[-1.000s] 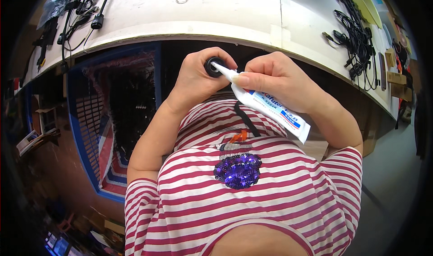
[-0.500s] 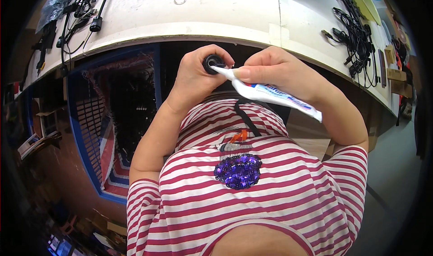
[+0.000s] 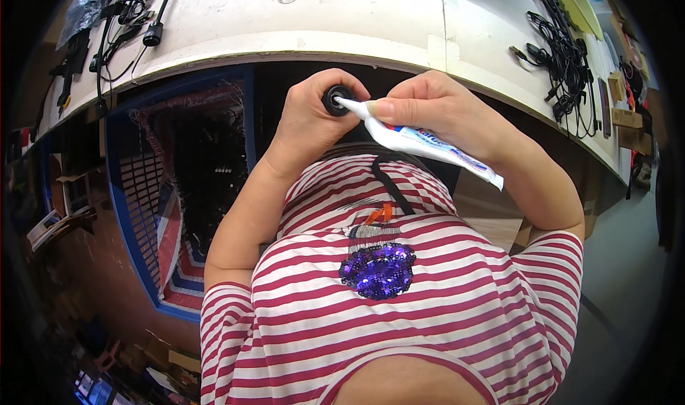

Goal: The person assembles small electronic components at a workbench. They repeatedly pick up a small cylindrical device, apply adhesive from a tube to its interior, and attach a black circular cap. The person handles multiple units one at a time, placing finished items into a blue bin.

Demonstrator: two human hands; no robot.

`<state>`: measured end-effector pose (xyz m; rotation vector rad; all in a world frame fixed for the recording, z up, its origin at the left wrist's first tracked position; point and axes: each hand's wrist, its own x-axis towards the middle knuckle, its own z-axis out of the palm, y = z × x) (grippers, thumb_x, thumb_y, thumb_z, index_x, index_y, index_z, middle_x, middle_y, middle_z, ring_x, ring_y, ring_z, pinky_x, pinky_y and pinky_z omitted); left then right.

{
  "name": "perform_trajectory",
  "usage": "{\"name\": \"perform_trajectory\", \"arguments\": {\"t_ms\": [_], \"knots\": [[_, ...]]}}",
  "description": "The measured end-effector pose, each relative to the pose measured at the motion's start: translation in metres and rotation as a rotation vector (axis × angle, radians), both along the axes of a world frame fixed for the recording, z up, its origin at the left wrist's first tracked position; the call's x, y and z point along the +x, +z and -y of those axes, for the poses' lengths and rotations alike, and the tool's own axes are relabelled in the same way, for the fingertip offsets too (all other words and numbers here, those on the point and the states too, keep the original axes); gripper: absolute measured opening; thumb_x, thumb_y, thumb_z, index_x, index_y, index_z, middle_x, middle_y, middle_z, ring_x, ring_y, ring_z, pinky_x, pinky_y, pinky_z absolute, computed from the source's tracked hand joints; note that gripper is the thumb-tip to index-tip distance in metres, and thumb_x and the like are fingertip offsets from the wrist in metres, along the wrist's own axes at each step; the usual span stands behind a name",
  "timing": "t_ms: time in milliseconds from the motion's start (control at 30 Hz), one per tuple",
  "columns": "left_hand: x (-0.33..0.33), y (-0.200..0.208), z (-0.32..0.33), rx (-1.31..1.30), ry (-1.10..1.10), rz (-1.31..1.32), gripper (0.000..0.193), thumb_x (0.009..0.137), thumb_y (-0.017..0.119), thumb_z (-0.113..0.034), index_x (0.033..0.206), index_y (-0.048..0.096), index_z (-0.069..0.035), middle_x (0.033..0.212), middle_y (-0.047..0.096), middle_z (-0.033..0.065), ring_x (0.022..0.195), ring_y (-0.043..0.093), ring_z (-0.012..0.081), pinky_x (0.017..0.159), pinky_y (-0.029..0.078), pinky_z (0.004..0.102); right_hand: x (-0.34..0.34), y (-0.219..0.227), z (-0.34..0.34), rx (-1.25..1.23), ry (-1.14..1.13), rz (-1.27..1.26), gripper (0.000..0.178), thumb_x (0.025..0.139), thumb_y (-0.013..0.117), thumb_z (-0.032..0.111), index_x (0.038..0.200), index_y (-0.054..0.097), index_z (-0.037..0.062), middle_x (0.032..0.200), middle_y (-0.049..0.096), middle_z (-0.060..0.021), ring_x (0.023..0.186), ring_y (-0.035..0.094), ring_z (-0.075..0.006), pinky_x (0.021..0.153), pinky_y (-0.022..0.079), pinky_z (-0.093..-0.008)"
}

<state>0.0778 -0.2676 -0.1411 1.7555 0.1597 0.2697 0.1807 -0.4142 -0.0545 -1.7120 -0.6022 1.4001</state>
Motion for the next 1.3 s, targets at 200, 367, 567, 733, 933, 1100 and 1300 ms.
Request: {"name": "perform_trajectory", "arguments": {"t_ms": [200,367,567,733,933,1100,1300], "knots": [[0.0,0.003,0.001,0.038,-0.017,0.006,0.015,0.067,0.068,0.0,0.08,0.061,-0.002,0.074,0.062,0.0059,0.067,0.058,0.0128,0.062,0.046,0.0243,0.001,-0.005,-0.001,-0.011,0.029,0.054,0.037,0.085,0.058,0.037,0.076,0.068,0.0024,0.056,0.057,-0.0011,0.043,0.046,-0.0042,0.041,0.034,-0.0186],[0.002,0.002,-0.003,0.093,-0.08,-0.009,0.016,0.065,0.067,0.0,0.08,0.061,-0.002,0.073,0.061,0.0074,0.066,0.057,0.0153,0.061,0.045,0.0261,0.005,0.004,-0.006,-0.111,0.145,0.232,0.038,0.084,0.058,0.035,0.074,0.068,0.0004,0.055,0.058,-0.0043,0.043,0.05,-0.007,0.042,0.037,-0.0219],[0.003,0.0,-0.003,0.161,-0.141,-0.031,0.017,0.065,0.068,-0.002,0.08,0.061,-0.002,0.073,0.06,0.0095,0.064,0.058,0.0195,0.059,0.045,0.0279,0.007,0.023,-0.019,-0.207,0.35,0.501,0.034,0.081,0.059,0.03,0.073,0.066,-0.0017,0.055,0.058,-0.0094,0.045,0.052,-0.013,0.046,0.042,-0.0276],[0.003,-0.001,0.0,0.295,-0.178,-0.047,0.017,0.065,0.067,-0.006,0.081,0.062,-0.003,0.075,0.06,0.0118,0.067,0.059,0.0264,0.061,0.046,0.0325,0.003,0.021,-0.021,-0.094,0.591,0.892,0.026,0.079,0.062,0.024,0.07,0.062,-0.0005,0.055,0.056,-0.0127,0.047,0.053,-0.0237,0.051,0.043,-0.034],[0.007,0.002,-0.005,0.314,-0.208,-0.06,0.017,0.064,0.065,-0.004,0.08,0.062,-0.004,0.074,0.061,0.0122,0.067,0.059,0.0277,0.062,0.046,0.0343,-0.001,0.02,-0.014,0.058,0.66,1.108,0.025,0.075,0.065,0.021,0.063,0.054,0.0021,0.052,0.052,-0.0131,0.053,0.053,-0.0309,0.053,0.042,-0.0375],[0.007,0.002,-0.006,0.229,-0.225,-0.1,0.016,0.064,0.063,-0.001,0.08,0.063,-0.003,0.07,0.06,0.0107,0.061,0.056,0.0218,0.059,0.044,0.0298,0.0,0.019,-0.004,0.093,0.631,1.117,0.024,0.074,0.067,0.021,0.064,0.053,0.0032,0.052,0.049,-0.0129,0.05,0.051,-0.0302,0.049,0.039,-0.0363],[0.008,-0.001,-0.008,0.01,-0.254,-0.088,0.015,0.066,0.06,0.002,0.08,0.063,-0.001,0.064,0.055,0.0052,0.056,0.047,0.0094,0.053,0.039,0.0235,0.007,0.025,0.002,0.033,0.531,0.92,0.029,0.075,0.067,0.022,0.064,0.05,0.0013,0.051,0.043,-0.0133,0.045,0.041,-0.0275,0.046,0.033,-0.0358]]}}
